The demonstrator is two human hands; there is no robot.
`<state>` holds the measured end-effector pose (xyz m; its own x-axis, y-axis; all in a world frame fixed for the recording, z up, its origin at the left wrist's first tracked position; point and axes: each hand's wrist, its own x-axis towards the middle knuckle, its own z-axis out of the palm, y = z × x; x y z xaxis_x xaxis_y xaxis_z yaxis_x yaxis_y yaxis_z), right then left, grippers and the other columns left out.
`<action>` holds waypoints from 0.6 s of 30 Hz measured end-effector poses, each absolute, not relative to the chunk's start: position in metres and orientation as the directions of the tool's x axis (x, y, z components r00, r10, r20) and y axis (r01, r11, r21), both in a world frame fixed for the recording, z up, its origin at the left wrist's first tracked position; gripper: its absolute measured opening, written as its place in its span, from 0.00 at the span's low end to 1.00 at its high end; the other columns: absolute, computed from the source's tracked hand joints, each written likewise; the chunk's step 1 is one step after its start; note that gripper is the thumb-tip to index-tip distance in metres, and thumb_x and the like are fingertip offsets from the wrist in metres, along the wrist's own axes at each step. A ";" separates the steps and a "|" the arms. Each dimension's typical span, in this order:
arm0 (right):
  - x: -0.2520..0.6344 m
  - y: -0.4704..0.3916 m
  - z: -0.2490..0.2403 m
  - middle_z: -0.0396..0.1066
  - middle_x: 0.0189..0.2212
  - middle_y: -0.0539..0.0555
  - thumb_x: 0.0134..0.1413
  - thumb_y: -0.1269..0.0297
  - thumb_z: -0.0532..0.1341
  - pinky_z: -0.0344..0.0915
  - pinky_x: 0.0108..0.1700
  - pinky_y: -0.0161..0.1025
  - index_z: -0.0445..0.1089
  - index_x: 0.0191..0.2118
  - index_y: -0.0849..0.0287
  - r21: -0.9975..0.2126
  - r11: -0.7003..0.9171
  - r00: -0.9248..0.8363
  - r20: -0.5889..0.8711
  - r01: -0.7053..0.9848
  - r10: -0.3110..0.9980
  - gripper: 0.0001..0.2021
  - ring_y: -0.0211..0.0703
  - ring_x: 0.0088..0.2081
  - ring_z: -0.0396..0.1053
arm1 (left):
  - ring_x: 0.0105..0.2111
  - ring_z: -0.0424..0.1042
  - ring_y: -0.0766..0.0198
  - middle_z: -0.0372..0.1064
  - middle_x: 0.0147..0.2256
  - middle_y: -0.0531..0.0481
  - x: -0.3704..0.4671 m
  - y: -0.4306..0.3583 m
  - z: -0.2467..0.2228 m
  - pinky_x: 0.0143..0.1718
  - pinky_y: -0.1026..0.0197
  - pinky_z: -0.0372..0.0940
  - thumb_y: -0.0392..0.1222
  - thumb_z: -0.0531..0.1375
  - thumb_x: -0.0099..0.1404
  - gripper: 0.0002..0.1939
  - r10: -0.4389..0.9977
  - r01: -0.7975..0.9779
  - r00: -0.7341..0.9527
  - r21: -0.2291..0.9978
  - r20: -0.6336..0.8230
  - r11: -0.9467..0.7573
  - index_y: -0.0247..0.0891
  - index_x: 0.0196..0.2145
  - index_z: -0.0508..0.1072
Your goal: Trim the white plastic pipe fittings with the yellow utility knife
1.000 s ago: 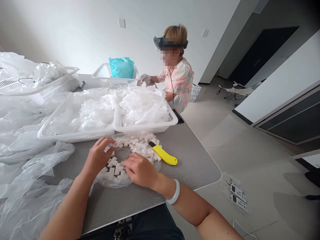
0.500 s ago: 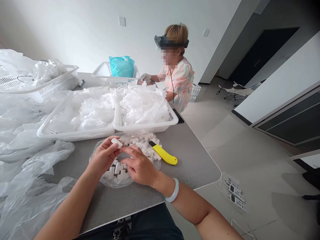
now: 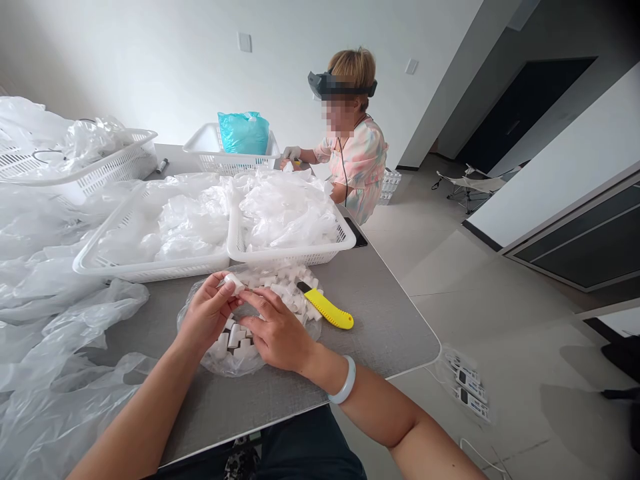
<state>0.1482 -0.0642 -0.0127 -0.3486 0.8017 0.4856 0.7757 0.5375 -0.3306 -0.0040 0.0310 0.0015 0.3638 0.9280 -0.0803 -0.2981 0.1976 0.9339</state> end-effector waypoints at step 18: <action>0.152 -0.058 -0.025 0.60 0.61 0.63 0.63 0.74 0.56 0.64 0.64 0.60 0.68 0.59 0.55 -0.404 0.330 -0.096 0.500 0.853 0.861 0.20 0.57 0.64 0.58 | 0.30 0.74 0.62 0.75 0.29 0.50 0.006 0.012 0.010 0.34 0.61 0.72 0.52 0.75 0.52 0.22 0.845 -0.203 0.529 0.956 -0.075 0.212 0.39 0.40 0.77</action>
